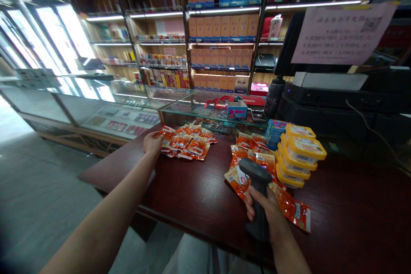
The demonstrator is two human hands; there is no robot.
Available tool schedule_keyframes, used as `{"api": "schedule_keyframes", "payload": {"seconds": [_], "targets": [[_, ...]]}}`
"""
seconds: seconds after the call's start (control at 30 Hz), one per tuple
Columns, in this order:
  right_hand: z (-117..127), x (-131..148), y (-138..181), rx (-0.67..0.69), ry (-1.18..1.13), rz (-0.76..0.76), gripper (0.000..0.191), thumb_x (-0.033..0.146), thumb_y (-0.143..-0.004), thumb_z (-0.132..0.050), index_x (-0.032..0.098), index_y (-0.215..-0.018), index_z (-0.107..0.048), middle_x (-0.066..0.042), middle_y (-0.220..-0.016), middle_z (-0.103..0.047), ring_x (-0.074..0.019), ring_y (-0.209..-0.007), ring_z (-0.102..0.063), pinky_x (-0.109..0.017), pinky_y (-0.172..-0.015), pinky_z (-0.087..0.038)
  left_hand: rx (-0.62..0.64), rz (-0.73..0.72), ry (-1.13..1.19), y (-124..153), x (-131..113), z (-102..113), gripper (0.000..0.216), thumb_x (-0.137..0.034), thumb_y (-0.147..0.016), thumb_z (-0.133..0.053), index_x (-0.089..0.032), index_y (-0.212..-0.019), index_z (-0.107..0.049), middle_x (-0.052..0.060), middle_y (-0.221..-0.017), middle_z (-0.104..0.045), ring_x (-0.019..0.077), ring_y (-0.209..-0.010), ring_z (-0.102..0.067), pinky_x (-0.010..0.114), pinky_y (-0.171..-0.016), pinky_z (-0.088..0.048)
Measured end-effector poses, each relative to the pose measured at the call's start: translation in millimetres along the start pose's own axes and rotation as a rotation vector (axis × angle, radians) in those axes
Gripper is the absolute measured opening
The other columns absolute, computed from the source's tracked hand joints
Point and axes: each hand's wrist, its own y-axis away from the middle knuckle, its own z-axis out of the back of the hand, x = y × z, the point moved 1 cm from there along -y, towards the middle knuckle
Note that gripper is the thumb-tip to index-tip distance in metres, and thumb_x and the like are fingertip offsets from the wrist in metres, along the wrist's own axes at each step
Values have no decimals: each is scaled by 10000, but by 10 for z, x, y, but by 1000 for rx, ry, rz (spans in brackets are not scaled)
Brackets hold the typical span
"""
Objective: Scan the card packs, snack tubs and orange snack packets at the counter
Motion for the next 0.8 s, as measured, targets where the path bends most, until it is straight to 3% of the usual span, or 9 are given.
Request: {"api": "schedule_keyframes", "payload": {"seconds": [0.2,0.43,0.6,0.8], "targets": [[-135,57,75,-36,-23,37,329,394,-712,-767,201,-919,-599,59,-551,-546,-59,-357,-440,-176,-326,-377,148,-203,-256,-16,49,-67,330,-383,-799,-557,-188,-1014,-715,122,-1032,-712,284,-998,-632,342,-854,-461],[-116,55,49,-7,-32,15,362,412,-697,-776,203,-929,-592,64,-540,-546,-63,-356,-460,-180,-333,-389,159,-329,-430,125,16,-42,383,-355,-885,-397,-176,-1002,-715,164,-1096,-658,283,-1019,-600,356,-878,-454],[-131,75,63,-54,-15,63,339,405,-728,-753,209,-941,-576,69,-558,-536,-53,-375,-440,-174,-345,-380,92,-343,-369,249,-211,-32,384,-359,-879,-419,-185,-1117,-665,161,-1163,-606,310,-1079,-542,409,-912,-432],[-126,125,47,-120,-47,126,295,394,-748,-735,203,-907,-577,71,-563,-520,-46,-394,-436,-163,-358,-371,104,-554,-215,651,-668,-240,345,-315,-888,-433,-182,-1121,-650,136,-1095,-602,275,-1082,-524,392,-988,-381]]}}
